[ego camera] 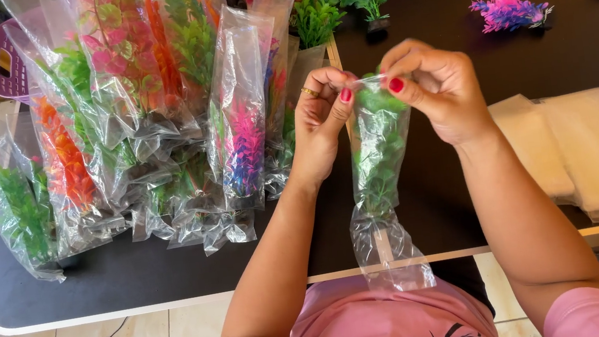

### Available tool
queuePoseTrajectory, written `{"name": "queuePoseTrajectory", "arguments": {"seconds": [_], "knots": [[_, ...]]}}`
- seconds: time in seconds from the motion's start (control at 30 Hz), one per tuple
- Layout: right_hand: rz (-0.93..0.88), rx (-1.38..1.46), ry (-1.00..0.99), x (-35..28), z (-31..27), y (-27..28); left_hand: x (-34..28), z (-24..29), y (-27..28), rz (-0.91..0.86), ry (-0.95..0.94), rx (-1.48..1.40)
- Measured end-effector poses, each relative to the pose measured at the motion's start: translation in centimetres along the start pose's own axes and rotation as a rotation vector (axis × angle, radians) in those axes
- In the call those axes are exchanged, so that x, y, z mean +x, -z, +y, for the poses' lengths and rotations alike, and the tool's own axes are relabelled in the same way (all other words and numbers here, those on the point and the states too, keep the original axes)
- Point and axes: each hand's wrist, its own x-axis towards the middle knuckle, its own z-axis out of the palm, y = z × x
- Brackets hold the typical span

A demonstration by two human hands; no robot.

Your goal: The person picks up artificial aquarium plants and places them into individual clear plastic sleeves, smoothing the sleeves once filled.

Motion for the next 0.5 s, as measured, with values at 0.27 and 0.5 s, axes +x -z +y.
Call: {"name": "queuePoseTrajectory", "arguments": {"seconds": [0.27, 0.5], "knots": [[-0.030, -0.412, 0.328, 1.5, -6.3, 2.7, -0.1, 1.0, 0.7, -0.058, 0.056, 0.058], [-0.093, -0.585, 0.366, 2.5, -10.7, 5.4, 0.1, 1.2, 0.7, -0.054, 0.043, 0.091]]}}
